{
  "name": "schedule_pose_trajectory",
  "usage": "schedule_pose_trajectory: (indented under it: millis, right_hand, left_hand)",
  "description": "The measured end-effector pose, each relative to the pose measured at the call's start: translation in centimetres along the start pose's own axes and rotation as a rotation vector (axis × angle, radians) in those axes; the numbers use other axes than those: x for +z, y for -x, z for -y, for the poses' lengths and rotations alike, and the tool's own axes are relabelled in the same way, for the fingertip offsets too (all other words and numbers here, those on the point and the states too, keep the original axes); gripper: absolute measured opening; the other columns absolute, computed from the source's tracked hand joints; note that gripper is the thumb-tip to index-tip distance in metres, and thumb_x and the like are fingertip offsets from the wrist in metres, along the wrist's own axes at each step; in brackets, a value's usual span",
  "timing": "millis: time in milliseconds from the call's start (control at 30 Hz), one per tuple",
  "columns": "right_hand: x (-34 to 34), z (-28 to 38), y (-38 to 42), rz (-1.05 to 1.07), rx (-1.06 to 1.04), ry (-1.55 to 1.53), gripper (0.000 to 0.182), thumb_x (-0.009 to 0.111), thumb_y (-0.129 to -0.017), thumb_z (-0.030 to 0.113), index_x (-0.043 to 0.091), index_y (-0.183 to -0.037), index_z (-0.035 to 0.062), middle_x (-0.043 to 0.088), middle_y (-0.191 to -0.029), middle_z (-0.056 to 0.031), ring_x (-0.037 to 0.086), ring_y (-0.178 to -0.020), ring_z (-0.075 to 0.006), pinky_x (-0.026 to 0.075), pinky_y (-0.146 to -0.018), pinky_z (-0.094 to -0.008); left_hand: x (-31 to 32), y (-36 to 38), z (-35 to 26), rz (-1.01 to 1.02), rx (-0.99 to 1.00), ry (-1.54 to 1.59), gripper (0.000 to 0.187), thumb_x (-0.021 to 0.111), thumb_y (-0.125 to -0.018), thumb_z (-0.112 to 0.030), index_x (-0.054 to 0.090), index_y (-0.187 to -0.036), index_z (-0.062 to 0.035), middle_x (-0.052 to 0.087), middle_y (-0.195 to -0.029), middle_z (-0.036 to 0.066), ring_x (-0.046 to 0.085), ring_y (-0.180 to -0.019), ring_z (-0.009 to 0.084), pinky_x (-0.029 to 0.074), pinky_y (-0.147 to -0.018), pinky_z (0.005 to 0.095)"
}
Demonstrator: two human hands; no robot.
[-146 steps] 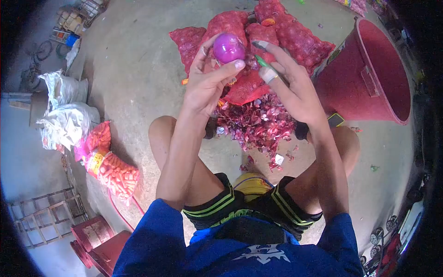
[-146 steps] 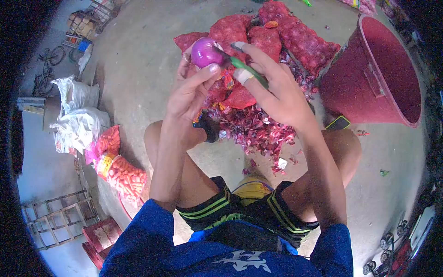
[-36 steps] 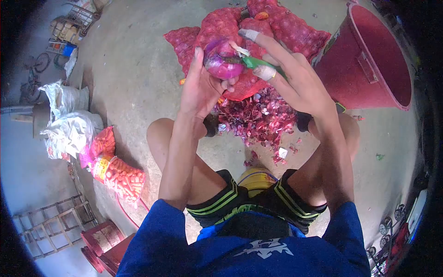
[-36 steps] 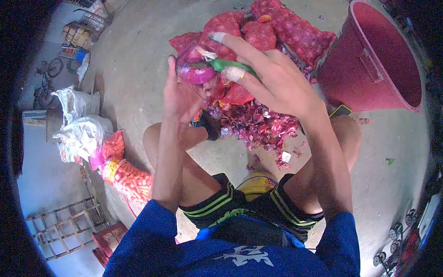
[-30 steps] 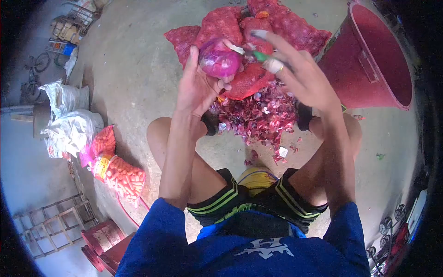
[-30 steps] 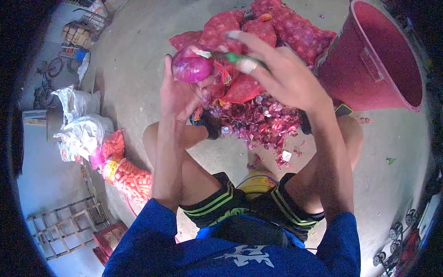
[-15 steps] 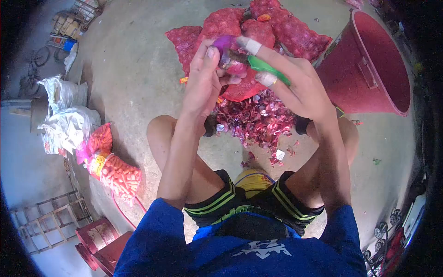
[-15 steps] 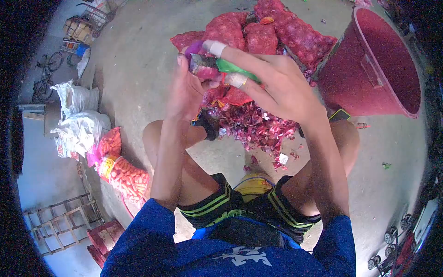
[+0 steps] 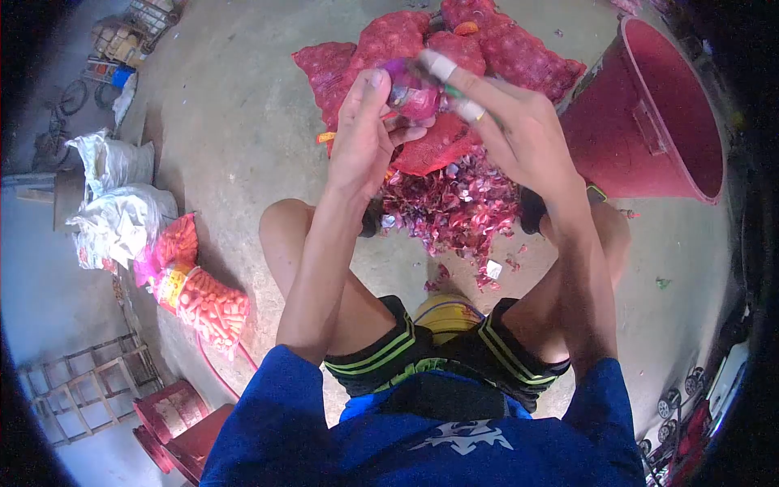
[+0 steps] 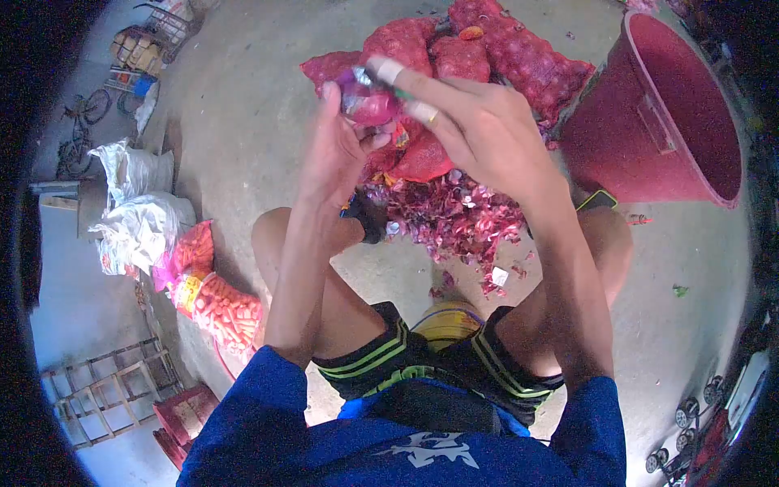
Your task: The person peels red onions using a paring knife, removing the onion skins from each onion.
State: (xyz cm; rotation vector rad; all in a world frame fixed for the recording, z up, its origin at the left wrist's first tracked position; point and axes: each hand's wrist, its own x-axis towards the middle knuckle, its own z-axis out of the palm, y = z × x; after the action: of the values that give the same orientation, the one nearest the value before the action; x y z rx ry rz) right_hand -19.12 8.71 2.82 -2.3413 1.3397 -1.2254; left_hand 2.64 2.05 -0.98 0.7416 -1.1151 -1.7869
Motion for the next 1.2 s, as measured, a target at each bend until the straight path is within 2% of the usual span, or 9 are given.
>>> schedule_pose_trajectory:
  millis: [100,333,533,633,667,733,1033,1133,1200]
  right_hand:
    - [1.0,-2.3,0.1,-0.181,0.060,0.103,0.050,0.066,-0.102,0.015,0.064,-0.151,0.0270,0.071,-0.088,-0.0180,0.070,-0.078,-0.0375,0.054,-0.069,-0.0469]
    - [2.7,-3.6,0.1,-0.279,0.162,0.103,0.044,0.063,-0.106,0.022,0.065,-0.150,0.0261,0.074,-0.091,-0.0188,0.072,-0.080,-0.0405,0.056,-0.072,-0.0498]
    - [1.5,-8.2,1.0,-0.158,0.564,0.243,0.044,0.058,-0.109,0.035,0.062,-0.150,0.0182,0.071,-0.085,-0.0234,0.071,-0.080,-0.0452,0.056,-0.078,-0.0514]
    - [-0.1,-5.3,0.8,-0.109,0.587,-0.062,0.057,0.056,-0.109,0.029,0.045,-0.162,0.0090,0.068,-0.080,-0.0244,0.070,-0.076,-0.0437,0.053,-0.075,-0.0476]
    - [-0.1,-4.1,0.9,-0.101,0.582,-0.065,0.057,0.056,-0.109,0.029,0.045,-0.162,0.0090,0.068,-0.080,-0.0244,0.070,-0.076,-0.0437,0.053,-0.075,-0.0476]
    - [0.0,-1.9,1.3,-0.092,0.243,-0.239,0.063,0.060,-0.108,0.028,0.040,-0.166,0.0122,0.066,-0.078,-0.0217,0.068,-0.072,-0.0422,0.051,-0.072,-0.0479]
    - [0.6,-0.2,0.7,-0.043,0.129,-0.102,0.068,0.066,-0.105,0.027,0.039,-0.167,0.0168,0.066,-0.076,-0.0197,0.066,-0.071,-0.0465,0.049,-0.067,-0.0524]
    - [0.7,-0.5,0.8,-0.068,0.071,-0.144,0.067,0.065,-0.106,0.029,0.040,-0.166,0.0173,0.068,-0.078,-0.0203,0.066,-0.072,-0.0466,0.049,-0.067,-0.0528]
    - [0.2,-0.9,1.1,-0.005,0.066,-0.016,0.062,0.063,-0.108,0.031,0.041,-0.164,0.0150,0.068,-0.078,-0.0219,0.067,-0.072,-0.0469,0.049,-0.067,-0.0528]
  left_hand:
    - [0.3,0.1,0.2,0.009,-0.027,0.018,0.037,0.057,-0.112,-0.048,0.058,-0.127,-0.0139,0.076,-0.114,0.007,0.077,-0.095,0.0207,0.064,-0.082,0.0341]
    - [1.0,-0.5,0.7,0.004,0.040,0.014,0.031,0.066,-0.109,-0.038,0.057,-0.125,-0.0132,0.076,-0.116,0.008,0.077,-0.098,0.0213,0.064,-0.084,0.0354]
    - [0.3,0.3,0.2,0.097,0.070,-0.057,0.027,0.059,-0.112,-0.037,0.052,-0.127,-0.0153,0.071,-0.130,0.009,0.076,-0.111,0.0244,0.064,-0.096,0.0411]
    - [-0.3,0.5,-0.3,0.041,0.088,-0.097,0.030,0.056,-0.113,-0.037,0.053,-0.133,-0.0146,0.070,-0.133,0.009,0.075,-0.113,0.0233,0.064,-0.097,0.0408]
    - [-0.5,0.5,-0.5,0.050,0.080,-0.055,0.033,0.054,-0.114,-0.037,0.052,-0.137,-0.0142,0.070,-0.134,0.008,0.075,-0.114,0.0230,0.065,-0.096,0.0406]
    - [-1.0,0.5,-0.4,0.059,0.066,-0.013,0.036,0.052,-0.115,-0.038,0.052,-0.141,-0.0137,0.070,-0.134,0.008,0.075,-0.115,0.0226,0.066,-0.096,0.0404]
    - [-0.3,0.7,-0.4,0.067,0.088,0.061,0.036,0.064,-0.110,-0.036,0.057,-0.136,-0.0118,0.076,-0.119,0.008,0.078,-0.102,0.0205,0.067,-0.083,0.0377]
    - [-0.4,0.6,-0.4,0.161,0.059,-0.065,0.041,0.050,-0.115,-0.035,0.049,-0.149,-0.0117,0.065,-0.144,0.010,0.070,-0.126,0.0231,0.066,-0.097,0.0481]
    - [-0.2,0.7,-0.1,0.093,0.099,0.036,0.041,0.066,-0.108,-0.036,0.057,-0.138,-0.0098,0.076,-0.119,0.007,0.078,-0.102,0.0188,0.067,-0.084,0.0386]
